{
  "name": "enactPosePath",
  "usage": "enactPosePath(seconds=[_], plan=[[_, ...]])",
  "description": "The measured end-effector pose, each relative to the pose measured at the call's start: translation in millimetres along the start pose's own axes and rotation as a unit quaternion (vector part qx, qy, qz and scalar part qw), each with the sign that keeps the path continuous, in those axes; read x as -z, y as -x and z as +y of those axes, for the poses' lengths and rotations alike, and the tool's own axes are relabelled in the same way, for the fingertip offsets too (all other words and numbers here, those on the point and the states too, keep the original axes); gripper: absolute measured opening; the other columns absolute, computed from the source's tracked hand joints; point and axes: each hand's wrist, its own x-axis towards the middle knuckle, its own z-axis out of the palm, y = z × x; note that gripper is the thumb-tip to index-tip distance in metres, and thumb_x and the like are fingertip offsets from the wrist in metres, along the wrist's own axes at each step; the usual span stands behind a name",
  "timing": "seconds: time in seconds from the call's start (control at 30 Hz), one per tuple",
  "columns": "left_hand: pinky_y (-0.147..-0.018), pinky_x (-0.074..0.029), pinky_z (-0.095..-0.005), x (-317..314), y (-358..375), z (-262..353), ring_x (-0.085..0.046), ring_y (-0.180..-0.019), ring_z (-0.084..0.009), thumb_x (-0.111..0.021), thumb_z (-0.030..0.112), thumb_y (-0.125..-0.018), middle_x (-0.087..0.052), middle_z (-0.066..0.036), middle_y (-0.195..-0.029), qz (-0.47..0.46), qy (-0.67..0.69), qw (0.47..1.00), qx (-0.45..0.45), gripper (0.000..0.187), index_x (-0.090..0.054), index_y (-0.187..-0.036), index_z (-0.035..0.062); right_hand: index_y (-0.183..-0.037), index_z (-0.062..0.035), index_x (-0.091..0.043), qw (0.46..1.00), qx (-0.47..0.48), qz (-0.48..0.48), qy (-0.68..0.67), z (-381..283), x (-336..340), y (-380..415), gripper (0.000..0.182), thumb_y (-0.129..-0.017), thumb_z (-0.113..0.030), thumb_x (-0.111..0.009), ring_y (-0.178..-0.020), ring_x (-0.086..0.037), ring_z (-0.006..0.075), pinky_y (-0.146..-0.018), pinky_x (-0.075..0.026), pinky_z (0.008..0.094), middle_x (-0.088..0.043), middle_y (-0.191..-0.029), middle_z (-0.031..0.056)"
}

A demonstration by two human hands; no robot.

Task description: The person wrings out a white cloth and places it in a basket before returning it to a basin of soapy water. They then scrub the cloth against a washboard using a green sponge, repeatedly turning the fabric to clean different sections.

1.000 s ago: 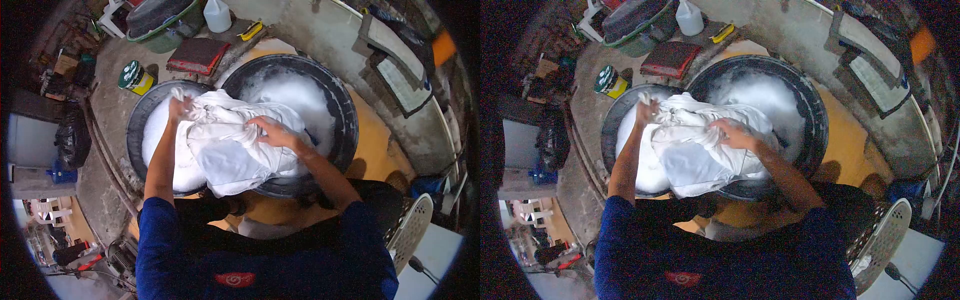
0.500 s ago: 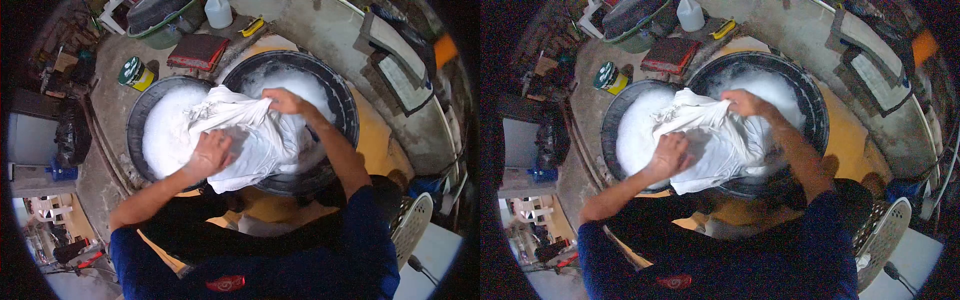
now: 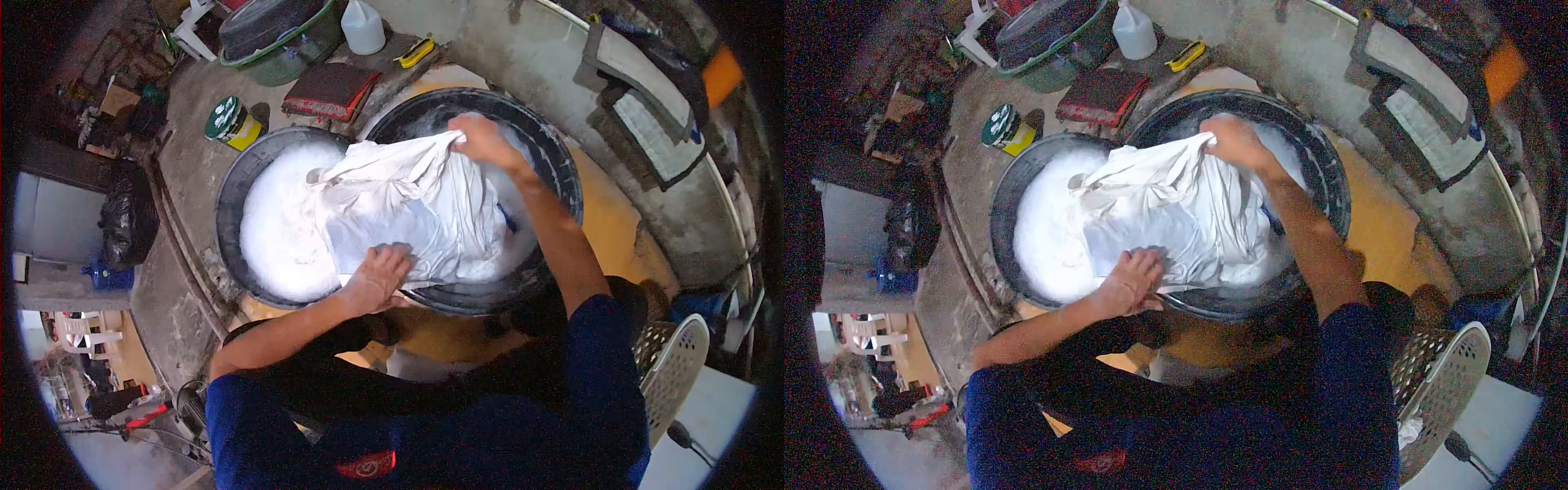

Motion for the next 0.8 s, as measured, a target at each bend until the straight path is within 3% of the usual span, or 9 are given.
enactPosePath(seconds=[0.13, 0.27, 0.37, 0.43, 0.47, 0.5, 0.57, 0.7, 0.8], plan=[[-0.083, -0.037, -0.0352, -15.1, 8.6, -11.9, -0.042, -0.103, -0.0294, -0.046, 0.013, -0.077, -0.041, -0.019, -0.115, -0.050, 0.038, 0.998, 0.006, 0.035, -0.046, -0.111, 0.0041, -0.087, -0.0071, -0.056, 0.999, -0.029, 0.042, 0.007, 13.8, -22.4, 5.6, 0.028, -0.066, -0.023, -0.066, -0.089, -0.053, 0.0325, -0.076, -0.042, 0.0407, -0.057, -0.088, 0.0144], [-0.098, -0.031, -0.0346, -8.1, 35.0, -26.3, -0.037, -0.117, -0.0285, -0.047, -0.001, -0.067, -0.036, -0.018, -0.128, -0.041, 0.212, 0.973, -0.076, 0.049, -0.045, -0.116, 0.0049, -0.095, -0.0051, -0.053, 0.997, -0.029, 0.057, -0.046, 50.1, -62.8, 13.7, 0.038, -0.065, -0.022, -0.068, -0.094, -0.050, 0.0325, -0.083, -0.040, 0.0390, -0.054, -0.097, 0.0162], [-0.082, -0.043, -0.0364, 25.5, 64.8, -29.0, -0.050, -0.102, -0.0306, -0.049, 0.002, -0.070, -0.047, -0.019, -0.116, -0.013, 0.202, 0.978, -0.043, 0.050, -0.042, -0.119, 0.0046, -0.090, -0.0034, -0.055, 0.990, -0.075, 0.084, -0.079, 41.7, -73.9, 22.6, 0.031, -0.064, -0.017, -0.067, -0.094, -0.051, 0.0338, -0.082, -0.040, 0.0375, -0.055, -0.095, 0.0183], [-0.071, -0.044, -0.0399, 91.3, 54.9, 3.1, -0.055, -0.087, -0.0330, -0.050, 0.004, -0.072, -0.053, -0.019, -0.099, -0.287, 0.375, 0.835, 0.282, 0.052, -0.037, -0.122, 0.0041, -0.087, -0.0022, -0.055, 0.988, -0.075, 0.122, -0.064, 34.8, -85.2, 33.1, 0.029, -0.065, -0.017, -0.067, -0.090, -0.052, 0.0339, -0.078, -0.042, 0.0385, -0.055, -0.091, 0.0182], [-0.064, -0.043, -0.0423, 74.6, 76.9, 3.1, -0.056, -0.075, -0.0327, -0.050, 0.005, -0.075, -0.054, -0.017, -0.084, -0.265, 0.316, 0.897, 0.161, 0.054, -0.030, -0.125, 0.0038, -0.085, -0.0017, -0.055, 0.986, -0.071, 0.141, -0.056, 28.8, -90.7, 36.1, 0.029, -0.065, -0.018, -0.067, -0.088, -0.053, 0.0339, -0.076, -0.042, 0.0390, -0.055, -0.090, 0.0182], [-0.056, -0.041, -0.0447, 58.0, 98.9, 3.3, -0.057, -0.062, -0.0324, -0.049, 0.007, -0.077, -0.056, -0.015, -0.070, -0.218, 0.242, 0.944, 0.046, 0.057, -0.023, -0.128, 0.0034, -0.085, -0.0011, -0.054, 0.987, -0.104, 0.118, -0.024, 19.5, -97.2, 40.1, 0.029, -0.065, -0.019, -0.067, -0.086, -0.053, 0.0339, -0.075, -0.043, 0.0394, -0.055, -0.090, 0.0181], [-0.057, -0.044, -0.0438, 6.8, 123.7, -1.9, -0.058, -0.058, -0.0303, -0.050, 0.007, -0.076, -0.054, -0.015, -0.068, -0.216, 0.186, 0.939, 0.192, 0.059, -0.020, -0.127, 0.0039, -0.084, 0.0000, -0.054, 0.982, -0.171, 0.070, 0.039, -2.6, -112.9, 55.2, 0.031, -0.066, -0.022, -0.066, -0.083, -0.054, 0.0339, -0.072, -0.044, 0.0401, -0.056, -0.090, 0.0178], [-0.055, -0.047, -0.0419, -26.2, 104.4, -18.1, -0.057, -0.052, -0.0283, -0.050, 0.007, -0.075, -0.054, -0.013, -0.067, 0.004, 0.006, 0.987, 0.159, 0.055, -0.025, -0.124, 0.0048, -0.093, -0.0022, -0.061, 0.853, -0.133, -0.505, -0.021, -75.7, -54.5, 77.1, 0.047, -0.060, -0.034, -0.071, -0.096, -0.054, 0.0314, -0.074, -0.047, 0.0410, -0.055, -0.102, 0.0229], [-0.054, -0.048, -0.0396, -34.1, 82.9, -58.5, -0.057, -0.052, -0.0270, -0.048, 0.008, -0.076, -0.054, -0.012, -0.066, -0.020, -0.051, 0.975, 0.214, 0.049, -0.031, -0.122, 0.0055, -0.088, 0.0002, -0.051, 0.906, 0.065, -0.388, 0.156, -71.7, -100.7, 104.4, 0.046, -0.063, -0.034, -0.070, -0.087, -0.054, 0.0303, -0.070, -0.046, 0.0416, -0.053, -0.095, 0.0179]])
